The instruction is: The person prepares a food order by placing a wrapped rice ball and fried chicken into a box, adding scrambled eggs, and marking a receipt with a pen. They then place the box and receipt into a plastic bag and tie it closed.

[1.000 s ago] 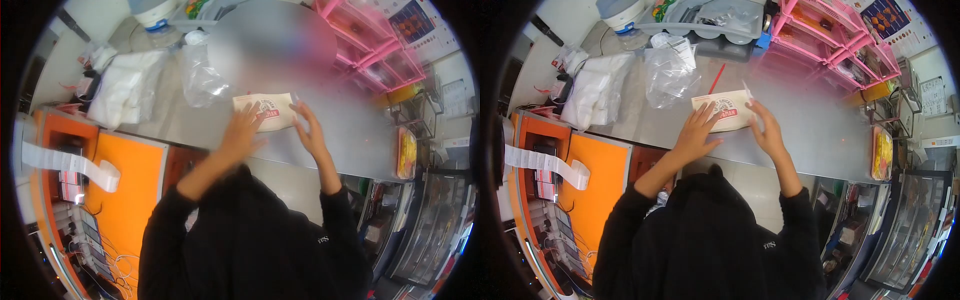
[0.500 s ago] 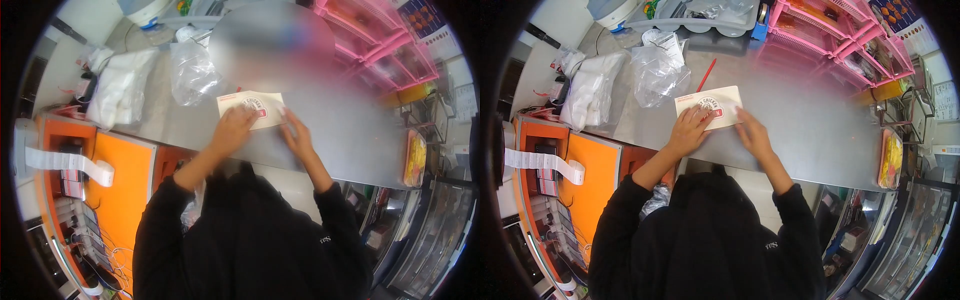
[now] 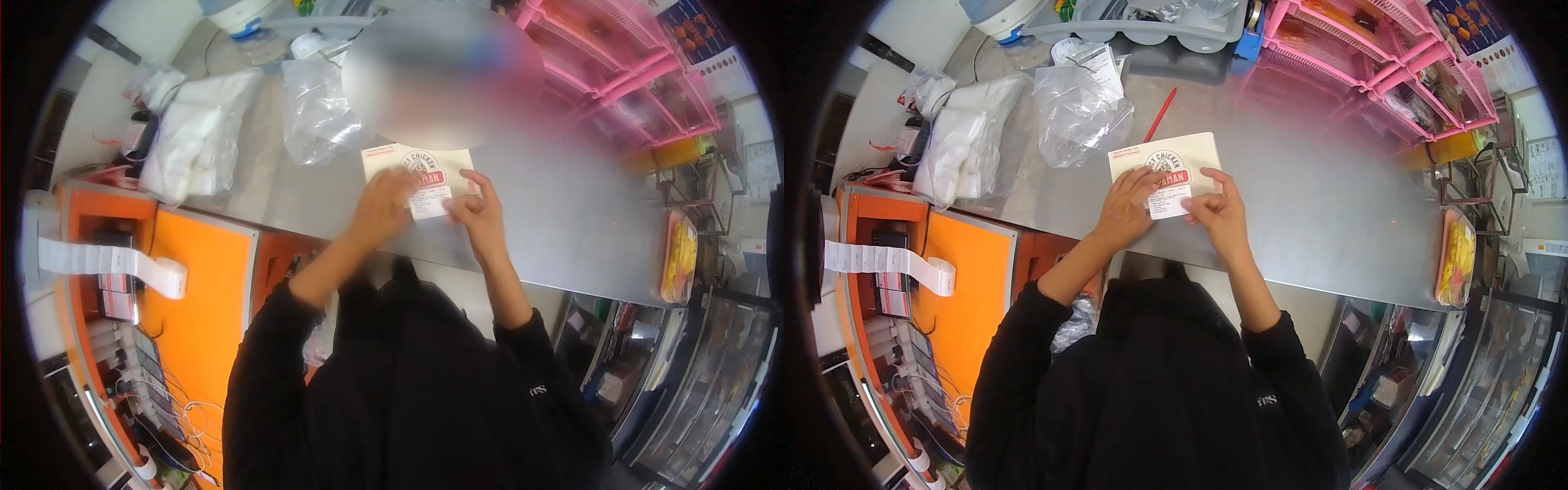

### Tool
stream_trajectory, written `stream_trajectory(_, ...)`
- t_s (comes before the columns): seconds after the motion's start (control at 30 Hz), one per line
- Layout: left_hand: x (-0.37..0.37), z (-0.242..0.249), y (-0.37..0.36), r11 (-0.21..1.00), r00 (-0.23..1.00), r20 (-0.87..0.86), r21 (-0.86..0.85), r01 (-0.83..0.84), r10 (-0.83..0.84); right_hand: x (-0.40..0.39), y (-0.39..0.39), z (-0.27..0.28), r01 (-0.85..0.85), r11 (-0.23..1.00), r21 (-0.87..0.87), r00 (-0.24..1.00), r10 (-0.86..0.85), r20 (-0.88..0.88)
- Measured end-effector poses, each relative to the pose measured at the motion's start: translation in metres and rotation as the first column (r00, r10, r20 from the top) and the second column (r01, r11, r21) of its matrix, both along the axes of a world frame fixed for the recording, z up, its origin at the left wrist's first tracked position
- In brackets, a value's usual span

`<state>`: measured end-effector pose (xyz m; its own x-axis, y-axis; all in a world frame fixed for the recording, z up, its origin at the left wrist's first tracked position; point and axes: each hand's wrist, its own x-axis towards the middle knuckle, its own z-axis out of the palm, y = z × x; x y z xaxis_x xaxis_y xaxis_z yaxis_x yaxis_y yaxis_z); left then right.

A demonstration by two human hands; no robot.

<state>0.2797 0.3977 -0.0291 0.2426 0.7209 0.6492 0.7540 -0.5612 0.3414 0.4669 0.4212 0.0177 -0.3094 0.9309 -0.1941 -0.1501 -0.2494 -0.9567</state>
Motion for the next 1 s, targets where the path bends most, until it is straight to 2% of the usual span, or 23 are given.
stream_trajectory(0.1,0.000,-0.003,0.000,1.000,0.999,0.043,0.001,0.002,-0.002,-0.005,0.002,-0.007,-0.008,0.997,0.071,0.963,-0.012,0.268)
stream_trajectory(0.2,-0.002,0.004,-0.002,0.997,1.000,0.003,-0.071,0.011,-0.011,-0.009,0.002,0.002,-0.038,0.990,0.135,0.893,-0.027,0.450)
stream_trajectory(0.3,0.000,0.013,-0.001,0.997,0.989,-0.145,-0.076,-0.032,0.021,-0.010,0.003,0.003,-0.077,0.979,0.187,0.836,-0.039,0.548)
stream_trajectory(0.4,0.000,0.011,-0.001,0.998,0.991,-0.129,-0.041,-0.037,0.031,-0.006,0.001,0.004,-0.250,0.870,0.425,0.540,-0.239,0.807)
stream_trajectory(0.5,-0.001,0.008,0.000,0.999,0.995,-0.102,-0.038,-0.028,0.024,-0.010,-0.008,0.011,-0.551,0.675,0.491,0.388,-0.313,0.867)
stream_trajectory(0.6,0.000,0.012,-0.002,0.996,0.993,-0.118,-0.078,-0.035,0.025,0.009,-0.008,-0.015,-0.360,0.668,0.652,0.536,-0.423,0.730)
stream_trajectory(0.63,-0.001,0.013,0.000,0.997,0.992,-0.119,-0.070,-0.040,0.032,0.015,-0.007,-0.018,-0.188,0.856,0.481,0.670,-0.246,0.701)
stream_trajectory(0.67,0.000,0.012,-0.001,0.997,0.992,-0.121,-0.070,-0.046,0.037,0.022,-0.012,-0.021,-0.060,0.973,0.221,0.798,-0.086,0.596)
stream_trajectory(0.7,0.000,0.012,-0.002,0.996,0.991,-0.125,-0.073,-0.048,0.039,0.022,-0.013,-0.025,0.009,0.996,-0.090,0.905,0.030,0.424)
stream_trajectory(0.73,0.001,0.012,-0.002,0.994,0.990,-0.134,-0.086,-0.063,0.051,0.013,-0.015,-0.026,-0.008,0.986,-0.165,0.946,0.061,0.317)
stream_trajectory(0.8,-0.001,0.008,0.001,0.995,0.989,-0.141,-0.083,-0.053,0.041,-0.005,-0.014,-0.026,-0.073,0.952,-0.296,0.989,0.107,0.100)
stream_trajectory(0.9,-0.006,0.018,-0.004,0.983,0.997,-0.081,-0.182,-0.027,0.013,-0.007,-0.011,-0.033,-0.046,0.963,-0.264,0.965,0.112,0.239)
stream_trajectory(1.0,0.001,0.032,-0.003,0.962,1.000,0.016,-0.274,-0.018,0.024,-0.012,-0.007,-0.031,-0.011,0.974,-0.227,0.958,0.075,0.277)
